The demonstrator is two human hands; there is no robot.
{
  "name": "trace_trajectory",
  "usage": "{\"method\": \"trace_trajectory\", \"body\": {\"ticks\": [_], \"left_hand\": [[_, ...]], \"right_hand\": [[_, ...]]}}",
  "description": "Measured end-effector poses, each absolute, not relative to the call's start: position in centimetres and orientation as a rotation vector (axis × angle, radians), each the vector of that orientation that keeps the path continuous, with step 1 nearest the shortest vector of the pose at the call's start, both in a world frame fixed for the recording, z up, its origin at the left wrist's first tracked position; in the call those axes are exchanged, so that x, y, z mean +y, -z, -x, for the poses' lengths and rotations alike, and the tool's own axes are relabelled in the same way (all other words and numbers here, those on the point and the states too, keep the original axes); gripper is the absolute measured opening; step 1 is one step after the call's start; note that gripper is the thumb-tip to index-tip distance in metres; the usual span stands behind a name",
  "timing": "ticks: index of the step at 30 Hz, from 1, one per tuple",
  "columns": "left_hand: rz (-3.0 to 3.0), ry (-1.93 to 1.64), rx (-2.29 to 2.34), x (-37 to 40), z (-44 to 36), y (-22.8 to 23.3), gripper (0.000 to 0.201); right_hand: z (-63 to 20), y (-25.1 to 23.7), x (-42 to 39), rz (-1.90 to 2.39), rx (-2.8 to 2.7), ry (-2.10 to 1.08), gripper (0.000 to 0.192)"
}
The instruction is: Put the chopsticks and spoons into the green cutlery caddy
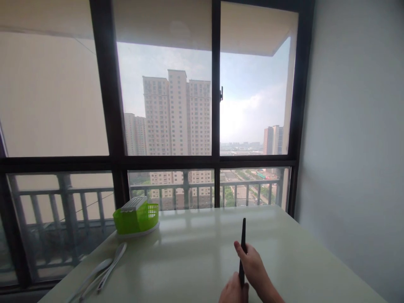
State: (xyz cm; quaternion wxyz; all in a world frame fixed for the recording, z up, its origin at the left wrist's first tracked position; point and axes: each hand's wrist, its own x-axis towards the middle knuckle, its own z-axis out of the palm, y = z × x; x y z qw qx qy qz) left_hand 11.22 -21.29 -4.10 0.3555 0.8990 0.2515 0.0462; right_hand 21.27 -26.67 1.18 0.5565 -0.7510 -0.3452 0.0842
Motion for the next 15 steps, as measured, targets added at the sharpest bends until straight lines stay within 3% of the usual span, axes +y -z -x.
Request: {"method": "trace_trajectory", "body": {"ticks": [5,9,15], "left_hand": [[-2.27,-0.064,0.731,-24.1,-11.6,2.2,0.044],[-2.263,-0.059,0.712,-25.0,-9.7,0.8,0.054],[-2.398,-0.249,0.821,-18.6,-1.2,-1.0,0.036]], "right_hand": [[-24.6,0.3,-27.4,2.189,-0.903,-0.078,0.032],[-27.3,1.4,-27.9,2.538,-0.964,-0.139,0.021],[-28.6,2.6,-29.1,2.65,-0.945,-0.07,0.029]]}}
